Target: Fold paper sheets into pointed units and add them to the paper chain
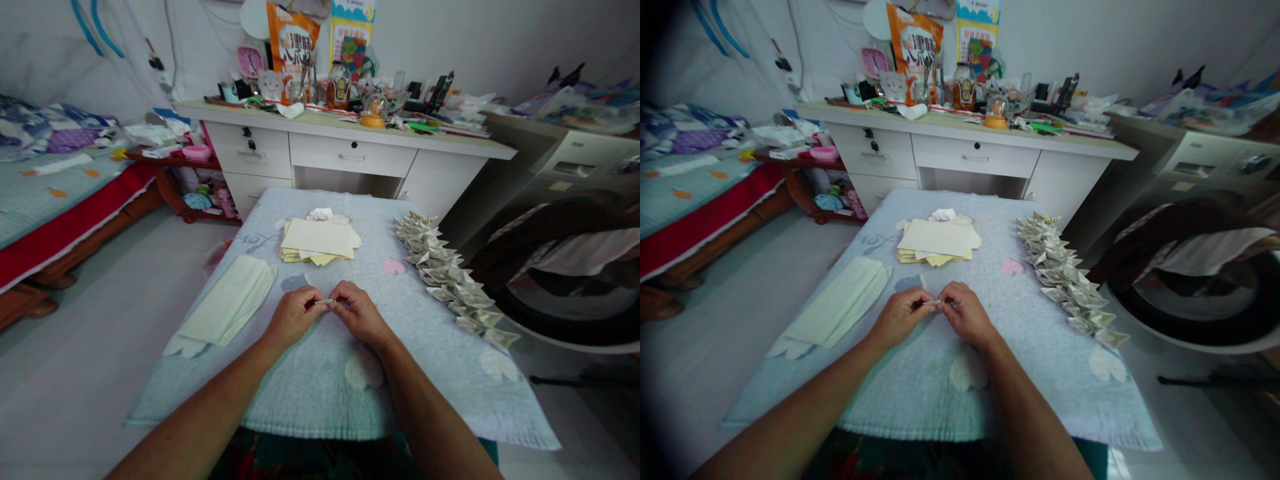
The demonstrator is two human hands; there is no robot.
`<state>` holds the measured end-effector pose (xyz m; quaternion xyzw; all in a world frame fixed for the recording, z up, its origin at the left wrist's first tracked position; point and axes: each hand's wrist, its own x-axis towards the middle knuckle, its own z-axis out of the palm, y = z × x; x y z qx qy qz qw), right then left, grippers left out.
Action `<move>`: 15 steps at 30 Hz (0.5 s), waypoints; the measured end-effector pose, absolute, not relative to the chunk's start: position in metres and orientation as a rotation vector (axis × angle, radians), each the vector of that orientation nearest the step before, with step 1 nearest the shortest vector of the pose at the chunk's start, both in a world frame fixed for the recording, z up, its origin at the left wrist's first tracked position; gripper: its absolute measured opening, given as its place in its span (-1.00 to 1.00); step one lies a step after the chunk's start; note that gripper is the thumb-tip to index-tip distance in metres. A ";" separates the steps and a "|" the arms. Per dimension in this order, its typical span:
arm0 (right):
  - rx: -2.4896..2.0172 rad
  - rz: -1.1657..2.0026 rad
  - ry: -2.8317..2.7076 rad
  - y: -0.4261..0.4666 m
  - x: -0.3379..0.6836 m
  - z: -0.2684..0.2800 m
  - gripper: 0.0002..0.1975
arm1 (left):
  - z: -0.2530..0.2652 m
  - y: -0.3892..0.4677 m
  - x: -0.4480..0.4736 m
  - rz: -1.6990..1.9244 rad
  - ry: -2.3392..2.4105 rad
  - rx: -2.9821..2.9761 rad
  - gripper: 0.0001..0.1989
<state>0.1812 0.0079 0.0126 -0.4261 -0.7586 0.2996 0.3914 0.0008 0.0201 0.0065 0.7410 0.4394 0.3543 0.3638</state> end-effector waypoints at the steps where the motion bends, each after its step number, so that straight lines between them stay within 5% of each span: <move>1: -1.084 0.771 -1.916 0.008 0.181 0.013 -0.77 | 0.005 0.020 0.001 0.911 1.124 1.891 -0.82; 15: -1.118 1.060 -1.598 0.008 0.178 0.008 -0.83 | -0.002 0.025 0.005 1.005 0.922 1.320 -0.82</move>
